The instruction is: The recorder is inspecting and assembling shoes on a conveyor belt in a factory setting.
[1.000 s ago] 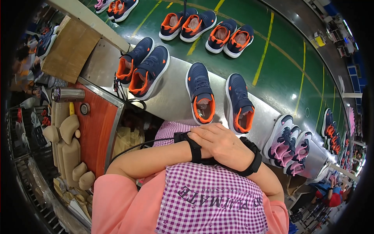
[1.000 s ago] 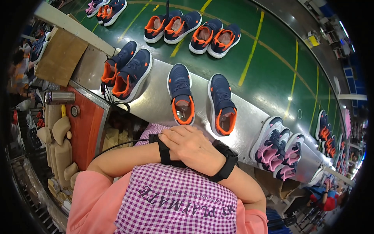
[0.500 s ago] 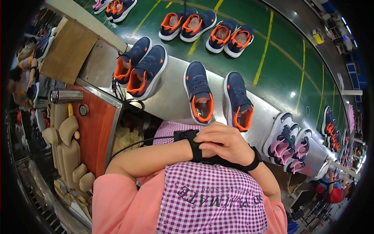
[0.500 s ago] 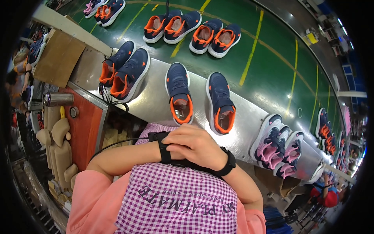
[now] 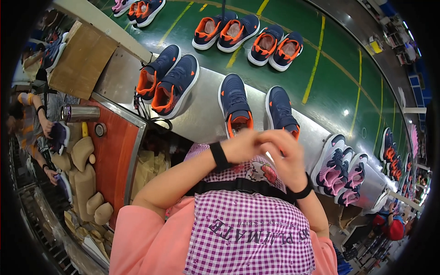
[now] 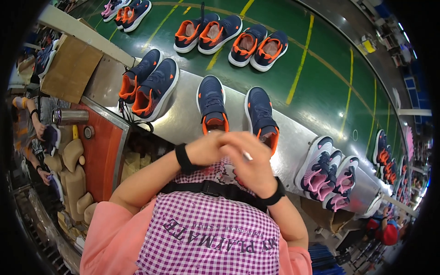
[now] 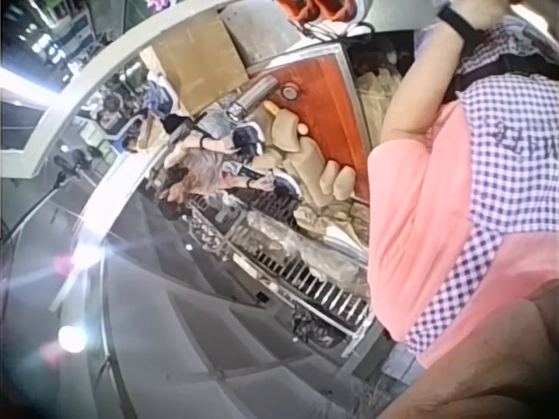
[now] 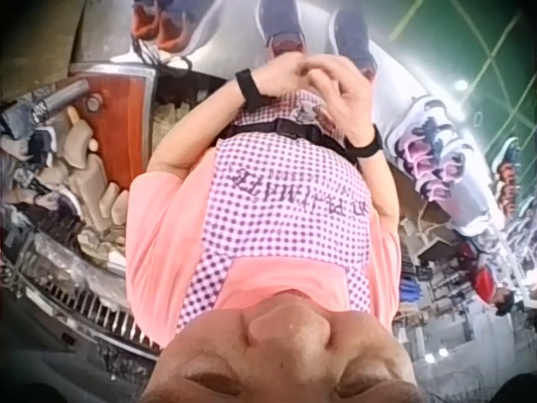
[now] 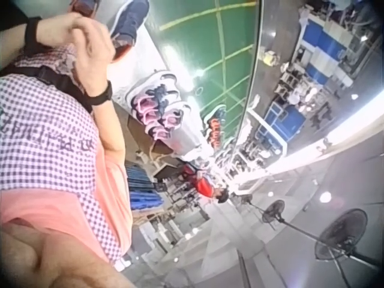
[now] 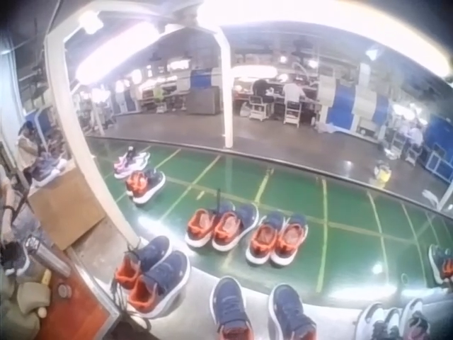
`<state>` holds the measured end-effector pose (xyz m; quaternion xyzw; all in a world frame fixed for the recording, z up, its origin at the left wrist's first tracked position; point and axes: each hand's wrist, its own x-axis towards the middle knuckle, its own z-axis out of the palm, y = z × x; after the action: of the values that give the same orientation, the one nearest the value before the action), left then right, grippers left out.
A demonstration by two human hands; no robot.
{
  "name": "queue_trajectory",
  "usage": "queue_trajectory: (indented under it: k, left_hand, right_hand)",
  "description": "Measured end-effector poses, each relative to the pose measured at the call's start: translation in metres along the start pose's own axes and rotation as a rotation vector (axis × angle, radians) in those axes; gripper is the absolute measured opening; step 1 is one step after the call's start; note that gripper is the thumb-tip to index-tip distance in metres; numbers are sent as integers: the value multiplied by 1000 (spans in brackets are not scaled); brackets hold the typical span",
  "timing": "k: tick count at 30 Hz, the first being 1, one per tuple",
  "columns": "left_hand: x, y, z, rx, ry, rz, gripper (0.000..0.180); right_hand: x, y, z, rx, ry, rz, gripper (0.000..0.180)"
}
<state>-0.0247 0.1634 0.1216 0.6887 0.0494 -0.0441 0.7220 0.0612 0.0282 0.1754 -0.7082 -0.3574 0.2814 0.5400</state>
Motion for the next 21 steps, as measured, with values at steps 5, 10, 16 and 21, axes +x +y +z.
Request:
queue_trajectory:
  k: [5, 10, 16, 21]
  left_hand:
    - [5, -19, -43, -351, 490, -360, 17]
    - [-2, -20, -69, 972, 455, 151, 13]
    - [-2, -30, -81, -1025, 721, -384, 20]
    - [-15, -46, -59, -1084, 702, -414, 20]
  right_hand:
    - [-31, 64, -35, -139, 176, 308, 13]
    - [-51, 104, -18, -637, -98, 6, 37]
    - [-30, 112, 1, -635, -44, -62, 48]
    - [-2, 106, 35, -682, -218, -150, 51]
